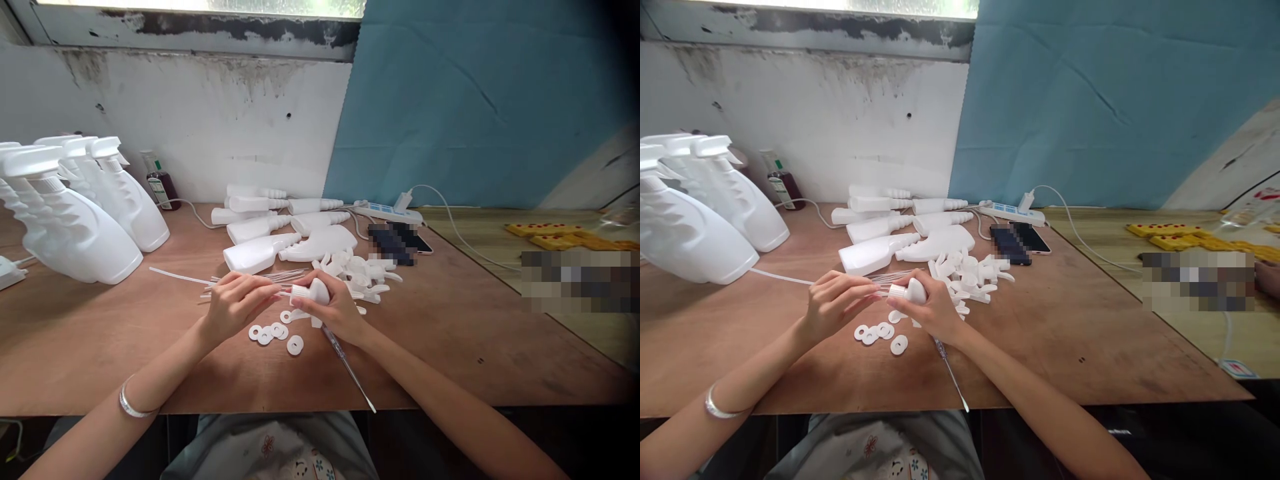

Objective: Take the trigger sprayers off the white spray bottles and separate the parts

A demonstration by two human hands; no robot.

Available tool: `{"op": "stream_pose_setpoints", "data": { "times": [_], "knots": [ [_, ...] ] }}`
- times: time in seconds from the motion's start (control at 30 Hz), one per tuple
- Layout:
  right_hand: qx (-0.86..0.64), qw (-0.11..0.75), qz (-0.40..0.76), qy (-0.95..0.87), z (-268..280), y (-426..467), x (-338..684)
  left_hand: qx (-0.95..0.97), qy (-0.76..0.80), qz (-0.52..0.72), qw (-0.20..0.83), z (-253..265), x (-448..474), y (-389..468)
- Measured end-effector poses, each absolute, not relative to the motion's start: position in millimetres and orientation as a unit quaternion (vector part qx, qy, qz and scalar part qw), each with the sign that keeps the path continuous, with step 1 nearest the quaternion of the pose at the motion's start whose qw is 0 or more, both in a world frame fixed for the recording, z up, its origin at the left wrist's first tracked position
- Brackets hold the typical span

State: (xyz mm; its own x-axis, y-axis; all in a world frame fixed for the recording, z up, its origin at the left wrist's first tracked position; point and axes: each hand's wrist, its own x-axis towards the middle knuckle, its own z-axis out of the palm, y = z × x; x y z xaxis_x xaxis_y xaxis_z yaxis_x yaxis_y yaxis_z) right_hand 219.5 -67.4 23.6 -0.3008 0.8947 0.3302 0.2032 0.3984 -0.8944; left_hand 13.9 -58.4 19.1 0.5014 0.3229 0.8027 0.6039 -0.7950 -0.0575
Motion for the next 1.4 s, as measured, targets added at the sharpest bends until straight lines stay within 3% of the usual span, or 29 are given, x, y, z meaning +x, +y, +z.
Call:
{"op": "stream_pose_setpoints", "data": {
  "times": [0.23,0.47,0.67,0.87,0.97,1.13,1.4],
  "knots": [
    [-0.371,0.419,0.493,-0.666,20,-78,210,-0.876,-0.191,-0.402,0.188,14,17,-64],
    [-0.380,0.432,0.436,-0.692,17,-76,209,-0.863,-0.190,-0.413,0.222,15,20,-62],
    [-0.323,0.449,0.273,-0.787,23,-77,212,-0.864,-0.203,-0.424,0.180,17,25,-62],
    [-0.167,0.430,-0.085,-0.883,19,-68,218,-0.861,-0.217,-0.440,0.136,12,26,-60],
    [-0.127,0.410,-0.191,-0.883,20,-65,220,-0.864,-0.218,-0.440,0.114,12,27,-60],
    [-0.089,0.414,-0.275,-0.863,26,-66,221,-0.876,-0.214,-0.424,0.086,15,23,-60],
    [-0.173,0.530,-0.281,-0.781,35,-67,239,-0.857,-0.307,-0.396,0.115,13,10,-37]
  ]
}}
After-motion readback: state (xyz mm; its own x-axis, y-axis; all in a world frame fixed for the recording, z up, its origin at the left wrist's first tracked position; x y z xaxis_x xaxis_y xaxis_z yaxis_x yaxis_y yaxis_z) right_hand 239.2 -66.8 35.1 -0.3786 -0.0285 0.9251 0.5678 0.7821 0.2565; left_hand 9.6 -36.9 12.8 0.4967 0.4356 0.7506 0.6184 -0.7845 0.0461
